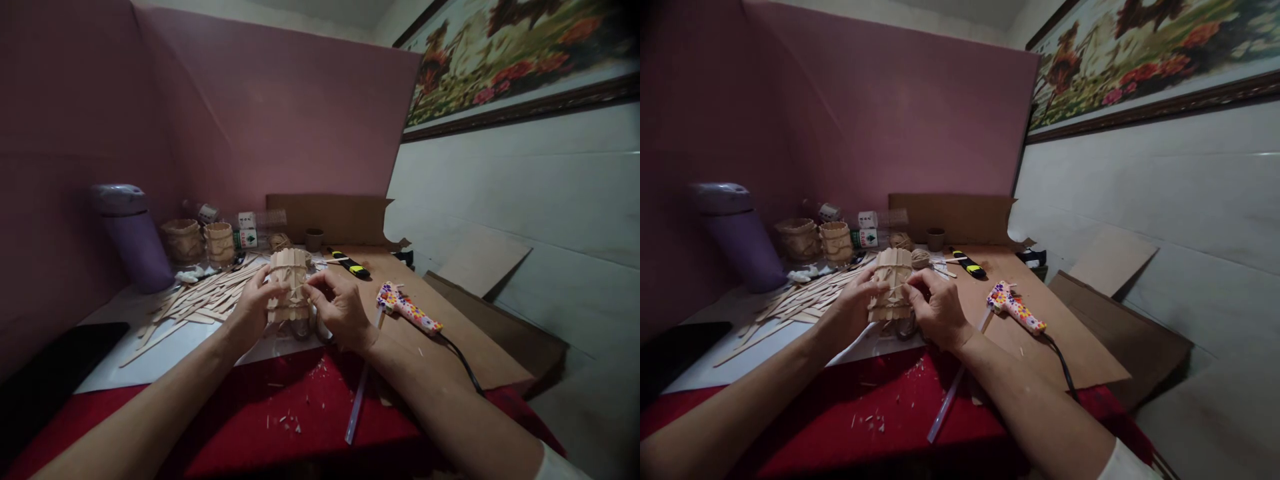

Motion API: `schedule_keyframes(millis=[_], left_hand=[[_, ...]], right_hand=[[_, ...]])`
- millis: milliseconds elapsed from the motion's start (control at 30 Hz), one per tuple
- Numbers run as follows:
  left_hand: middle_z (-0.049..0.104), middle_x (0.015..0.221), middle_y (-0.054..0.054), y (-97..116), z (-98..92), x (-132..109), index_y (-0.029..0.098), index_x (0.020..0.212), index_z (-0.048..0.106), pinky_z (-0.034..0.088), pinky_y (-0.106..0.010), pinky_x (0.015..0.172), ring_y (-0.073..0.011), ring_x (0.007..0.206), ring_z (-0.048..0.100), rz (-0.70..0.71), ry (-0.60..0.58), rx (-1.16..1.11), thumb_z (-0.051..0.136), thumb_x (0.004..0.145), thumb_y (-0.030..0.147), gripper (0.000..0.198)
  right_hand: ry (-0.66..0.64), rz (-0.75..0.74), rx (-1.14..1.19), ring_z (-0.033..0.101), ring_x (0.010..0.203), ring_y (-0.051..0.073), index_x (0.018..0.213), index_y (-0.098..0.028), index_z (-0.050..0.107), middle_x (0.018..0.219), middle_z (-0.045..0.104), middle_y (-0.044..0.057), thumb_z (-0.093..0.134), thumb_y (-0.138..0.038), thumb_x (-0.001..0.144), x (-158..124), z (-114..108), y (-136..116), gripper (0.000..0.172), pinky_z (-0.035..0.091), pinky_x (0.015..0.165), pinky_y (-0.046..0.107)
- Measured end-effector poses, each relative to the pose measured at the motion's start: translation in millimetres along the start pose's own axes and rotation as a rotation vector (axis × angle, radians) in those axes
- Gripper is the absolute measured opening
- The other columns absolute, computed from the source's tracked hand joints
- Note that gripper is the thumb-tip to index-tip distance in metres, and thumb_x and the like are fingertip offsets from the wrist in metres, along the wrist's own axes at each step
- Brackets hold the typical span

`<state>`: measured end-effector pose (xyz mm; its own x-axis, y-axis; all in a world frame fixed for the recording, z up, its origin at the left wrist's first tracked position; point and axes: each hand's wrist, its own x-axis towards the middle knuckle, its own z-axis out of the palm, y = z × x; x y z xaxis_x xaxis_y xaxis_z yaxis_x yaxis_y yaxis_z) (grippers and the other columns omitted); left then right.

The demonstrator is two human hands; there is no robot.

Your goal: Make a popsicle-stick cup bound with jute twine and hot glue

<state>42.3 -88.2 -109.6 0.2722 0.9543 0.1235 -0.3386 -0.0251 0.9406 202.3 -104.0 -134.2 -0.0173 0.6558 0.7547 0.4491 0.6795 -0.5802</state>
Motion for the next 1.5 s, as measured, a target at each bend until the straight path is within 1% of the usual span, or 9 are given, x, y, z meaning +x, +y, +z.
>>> schedule_keyframes(millis=[200,367,500,633,733,900,1100,1367,1500], left_hand=[[0.069,0.105,-0.008,-0.4,0.7,0.7,0.017,0.122,0.056,0.055,-0.029,0.061,-0.0208,0.080,0.065,0.001,-0.032,-0.008,0.076,0.059,0.025,0.067],[0.070,0.107,-0.009,-3.2,-1.4,2.1,0.016,0.122,0.057,0.055,-0.029,0.064,-0.0224,0.084,0.066,0.028,-0.057,-0.001,0.077,0.060,0.024,0.065],[0.070,0.107,-0.009,-2.8,-1.3,1.9,0.017,0.121,0.059,0.055,-0.030,0.066,-0.0232,0.086,0.067,0.023,-0.079,-0.036,0.077,0.067,0.031,0.058],[0.072,0.104,-0.008,-2.0,-0.2,1.8,0.018,0.121,0.061,0.055,-0.031,0.067,-0.0241,0.087,0.069,0.015,-0.150,-0.098,0.071,0.077,0.039,0.050],[0.073,0.102,-0.009,-2.6,-0.5,2.1,0.018,0.121,0.062,0.055,-0.031,0.067,-0.0247,0.087,0.069,0.020,-0.178,-0.112,0.070,0.079,0.042,0.049],[0.072,0.104,-0.010,-2.9,-0.8,1.7,0.016,0.124,0.062,0.055,-0.031,0.067,-0.0247,0.087,0.069,0.031,-0.127,-0.072,0.077,0.072,0.040,0.058],[0.071,0.108,-0.012,-4.3,-2.0,3.8,0.015,0.124,0.060,0.052,-0.030,0.061,-0.0241,0.081,0.068,0.040,-0.069,-0.003,0.084,0.062,0.037,0.071],[0.070,0.108,-0.011,-2.6,-0.4,1.5,0.015,0.123,0.058,0.054,-0.031,0.062,-0.0221,0.078,0.067,0.032,-0.065,-0.003,0.081,0.060,0.028,0.068],[0.070,0.108,-0.011,-2.4,-0.4,0.9,0.015,0.124,0.058,0.054,-0.031,0.062,-0.0237,0.082,0.067,0.022,-0.073,-0.012,0.078,0.062,0.027,0.067]], right_hand=[[-0.016,0.036,0.020,0.054,0.061,0.013,0.077,-0.021,0.061,0.066,0.060,-0.002,0.059,-0.025,0.088,0.7,-0.2,-1.3,0.012,0.041,0.060,0.026],[-0.002,0.130,0.113,0.053,0.058,0.013,0.075,-0.020,0.060,0.065,0.060,-0.002,0.062,-0.030,0.084,2.1,2.2,2.4,0.013,0.041,0.056,0.026],[0.009,0.160,0.166,0.052,0.058,0.012,0.073,-0.021,0.060,0.064,0.060,-0.002,0.063,-0.031,0.082,3.0,3.8,5.0,0.014,0.041,0.056,0.026],[0.012,0.193,0.203,0.050,0.058,0.012,0.072,-0.021,0.060,0.064,0.059,-0.002,0.065,-0.032,0.080,3.7,3.6,4.9,0.015,0.040,0.055,0.026],[0.016,0.215,0.256,0.050,0.058,0.012,0.071,-0.021,0.059,0.064,0.059,-0.002,0.067,-0.033,0.077,5.3,3.4,4.4,0.016,0.041,0.055,0.026],[0.008,0.237,0.324,0.052,0.060,0.013,0.070,-0.021,0.058,0.064,0.059,-0.002,0.069,-0.033,0.075,7.7,3.7,4.2,0.017,0.043,0.056,0.026],[0.015,0.247,0.347,0.051,0.060,0.012,0.071,-0.021,0.059,0.065,0.058,-0.002,0.070,-0.034,0.074,7.0,4.0,5.0,0.017,0.043,0.056,0.026],[0.004,0.244,0.373,0.052,0.061,0.012,0.073,-0.021,0.060,0.066,0.059,-0.002,0.070,-0.032,0.073,7.4,3.8,4.9,0.015,0.043,0.055,0.025],[-0.003,0.247,0.395,0.050,0.058,0.011,0.074,-0.020,0.060,0.065,0.058,-0.003,0.070,-0.032,0.074,7.2,3.9,4.7,0.015,0.041,0.055,0.025]])
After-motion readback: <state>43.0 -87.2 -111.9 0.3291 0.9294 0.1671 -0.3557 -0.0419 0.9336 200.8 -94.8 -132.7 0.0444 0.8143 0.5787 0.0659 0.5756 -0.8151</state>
